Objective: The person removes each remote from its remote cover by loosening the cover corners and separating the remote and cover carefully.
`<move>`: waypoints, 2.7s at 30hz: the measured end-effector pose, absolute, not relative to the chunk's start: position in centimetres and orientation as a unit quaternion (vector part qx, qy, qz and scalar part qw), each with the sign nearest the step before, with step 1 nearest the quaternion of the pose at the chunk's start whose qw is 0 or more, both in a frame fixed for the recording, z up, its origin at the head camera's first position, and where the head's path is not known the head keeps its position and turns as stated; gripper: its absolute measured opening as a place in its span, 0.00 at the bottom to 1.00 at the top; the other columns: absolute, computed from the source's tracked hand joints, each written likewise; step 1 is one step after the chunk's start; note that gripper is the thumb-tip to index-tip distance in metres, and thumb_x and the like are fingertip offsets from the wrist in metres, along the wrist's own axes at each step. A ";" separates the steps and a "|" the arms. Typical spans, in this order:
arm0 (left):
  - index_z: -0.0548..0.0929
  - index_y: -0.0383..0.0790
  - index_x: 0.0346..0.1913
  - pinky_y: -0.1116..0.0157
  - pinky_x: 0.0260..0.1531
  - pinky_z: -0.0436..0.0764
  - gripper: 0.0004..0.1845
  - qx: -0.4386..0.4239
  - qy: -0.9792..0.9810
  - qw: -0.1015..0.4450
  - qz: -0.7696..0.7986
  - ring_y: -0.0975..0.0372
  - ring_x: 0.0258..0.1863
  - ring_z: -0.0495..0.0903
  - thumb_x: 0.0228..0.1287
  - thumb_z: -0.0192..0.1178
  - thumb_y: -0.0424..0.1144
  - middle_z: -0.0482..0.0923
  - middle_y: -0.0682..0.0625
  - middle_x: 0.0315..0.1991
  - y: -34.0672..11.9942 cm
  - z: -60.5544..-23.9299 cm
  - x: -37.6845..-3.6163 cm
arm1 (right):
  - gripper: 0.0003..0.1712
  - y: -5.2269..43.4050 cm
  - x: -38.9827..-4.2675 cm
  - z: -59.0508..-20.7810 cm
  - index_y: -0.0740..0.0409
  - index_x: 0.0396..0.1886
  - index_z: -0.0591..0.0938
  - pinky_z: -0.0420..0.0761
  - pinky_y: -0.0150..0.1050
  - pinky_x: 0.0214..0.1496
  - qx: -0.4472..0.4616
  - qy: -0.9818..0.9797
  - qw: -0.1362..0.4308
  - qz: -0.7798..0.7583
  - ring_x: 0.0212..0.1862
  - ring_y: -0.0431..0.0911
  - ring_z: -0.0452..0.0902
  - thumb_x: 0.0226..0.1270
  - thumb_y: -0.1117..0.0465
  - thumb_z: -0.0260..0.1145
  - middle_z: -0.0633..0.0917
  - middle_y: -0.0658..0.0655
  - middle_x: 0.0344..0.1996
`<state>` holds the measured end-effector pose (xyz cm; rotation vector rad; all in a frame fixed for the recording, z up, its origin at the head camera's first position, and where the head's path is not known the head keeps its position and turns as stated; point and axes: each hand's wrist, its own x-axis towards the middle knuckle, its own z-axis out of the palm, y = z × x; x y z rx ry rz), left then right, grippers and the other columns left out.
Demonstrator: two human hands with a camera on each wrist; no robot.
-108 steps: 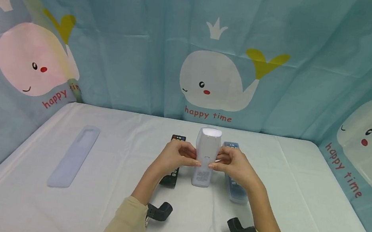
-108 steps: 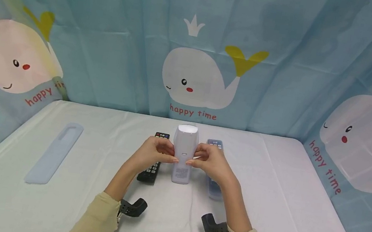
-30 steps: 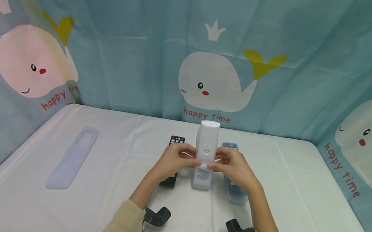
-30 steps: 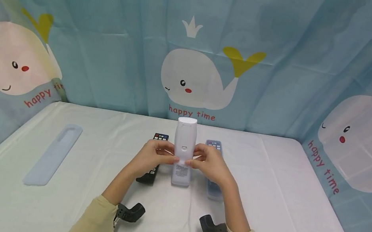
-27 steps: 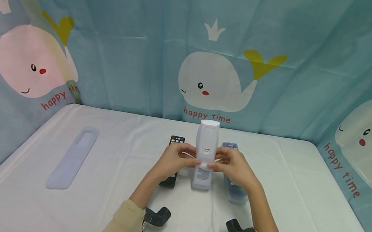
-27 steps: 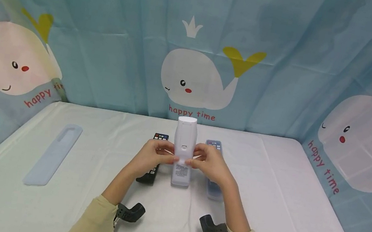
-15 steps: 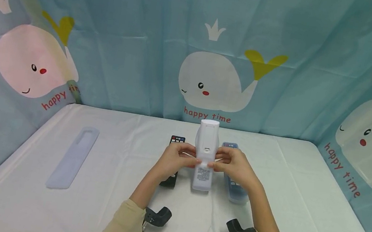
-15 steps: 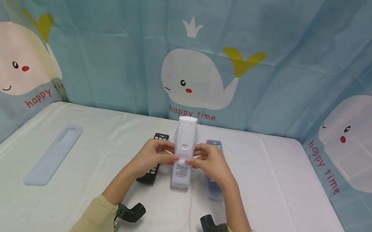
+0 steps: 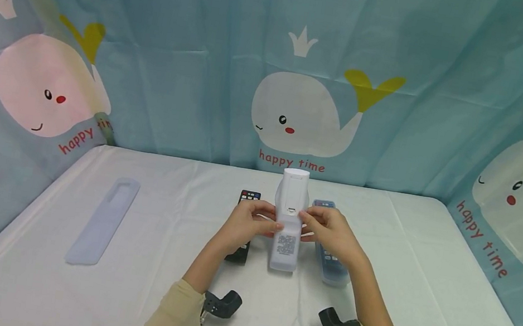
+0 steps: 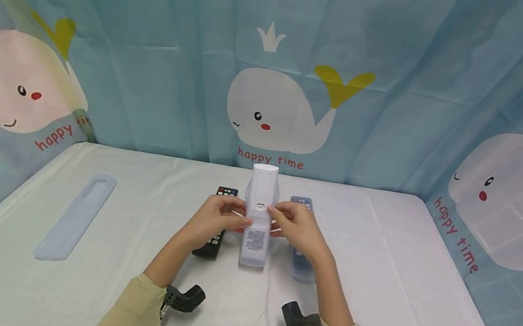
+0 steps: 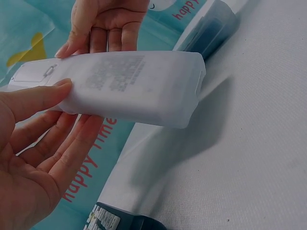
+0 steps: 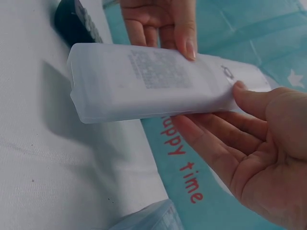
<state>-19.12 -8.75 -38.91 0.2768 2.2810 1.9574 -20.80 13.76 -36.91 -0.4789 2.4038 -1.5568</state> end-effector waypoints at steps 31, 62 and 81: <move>0.85 0.28 0.55 0.57 0.45 0.91 0.17 0.083 0.767 0.073 0.632 0.58 0.41 0.87 0.67 0.71 0.31 0.85 0.38 0.52 -9.3 -38.3 -19.3 | 0.20 14.1 -20.6 -36.5 0.71 0.53 0.83 0.92 0.43 0.43 -0.101 0.828 0.029 -0.550 0.43 0.55 0.91 0.79 0.55 0.68 0.89 0.72 0.46; 0.86 0.32 0.61 0.66 0.40 0.85 0.18 0.135 0.781 0.094 0.603 0.60 0.45 0.84 0.70 0.67 0.30 0.87 0.41 0.53 -11.3 -37.8 -19.6 | 0.31 15.4 -20.7 -36.0 0.64 0.67 0.78 0.91 0.43 0.45 -0.111 0.819 -0.018 -0.563 0.38 0.38 0.89 0.66 0.67 0.78 0.87 0.69 0.50; 0.88 0.34 0.59 0.65 0.42 0.83 0.16 0.161 0.786 0.092 0.589 0.60 0.46 0.82 0.71 0.64 0.29 0.87 0.41 0.54 -11.6 -37.4 -19.5 | 0.42 16.4 -20.5 -35.5 0.53 0.77 0.74 0.88 0.33 0.47 -0.161 0.825 0.048 -0.540 0.50 0.53 0.87 0.64 0.68 0.79 0.82 0.68 0.59</move>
